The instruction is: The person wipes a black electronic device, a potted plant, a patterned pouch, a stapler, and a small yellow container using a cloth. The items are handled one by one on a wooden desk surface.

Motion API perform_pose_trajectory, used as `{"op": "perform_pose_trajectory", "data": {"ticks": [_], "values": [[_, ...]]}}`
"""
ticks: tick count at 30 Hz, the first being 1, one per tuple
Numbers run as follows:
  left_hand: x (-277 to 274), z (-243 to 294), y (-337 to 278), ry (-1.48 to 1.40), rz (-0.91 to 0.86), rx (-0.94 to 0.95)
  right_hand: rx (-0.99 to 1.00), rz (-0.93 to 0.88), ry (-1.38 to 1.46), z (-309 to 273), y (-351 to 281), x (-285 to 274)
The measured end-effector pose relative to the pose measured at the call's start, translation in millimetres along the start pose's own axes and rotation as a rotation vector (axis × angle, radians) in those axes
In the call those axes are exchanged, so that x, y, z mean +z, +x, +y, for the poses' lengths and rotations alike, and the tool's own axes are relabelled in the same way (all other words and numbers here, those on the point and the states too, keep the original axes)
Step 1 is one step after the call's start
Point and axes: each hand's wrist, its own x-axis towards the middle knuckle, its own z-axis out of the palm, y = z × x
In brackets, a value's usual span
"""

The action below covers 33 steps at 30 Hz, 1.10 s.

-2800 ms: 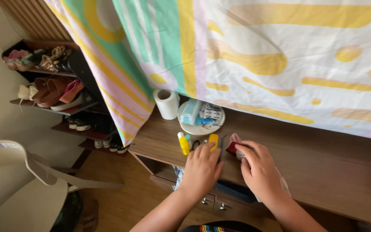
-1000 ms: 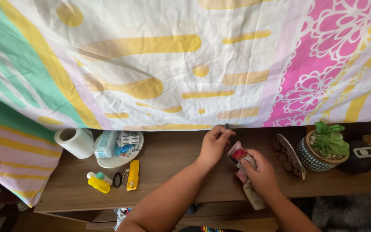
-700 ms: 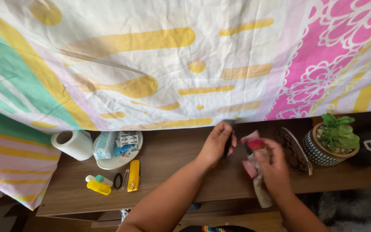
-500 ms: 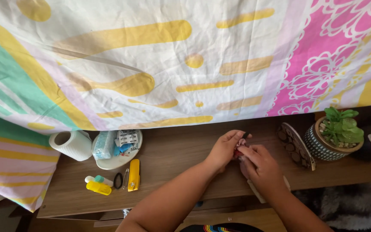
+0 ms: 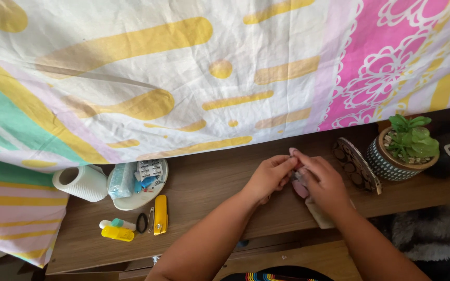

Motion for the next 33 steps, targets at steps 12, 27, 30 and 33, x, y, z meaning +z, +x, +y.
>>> {"op": "perform_pose_trajectory", "data": {"ticks": [12, 27, 30, 33], "values": [[7.9, 27.4, -17.0, -0.081, -0.086, 0.269, 0.890, -0.036, 1.173, -62.1, 20.3, -58.1], [13.3, 4.4, -14.7, 0.591, -0.009, 0.417, 0.902, 0.158, 1.535, -87.4, 19.5, -31.3], [9.9, 3.6, -12.4, 0.474, -0.040, 0.406, 0.821, 0.105, 1.435, -99.9, 23.6, -33.7], [4.2, 3.8, -1.2, 0.323, -0.062, 0.404, 0.737, 0.145, 1.295, -98.5, 23.7, -39.6]]}}
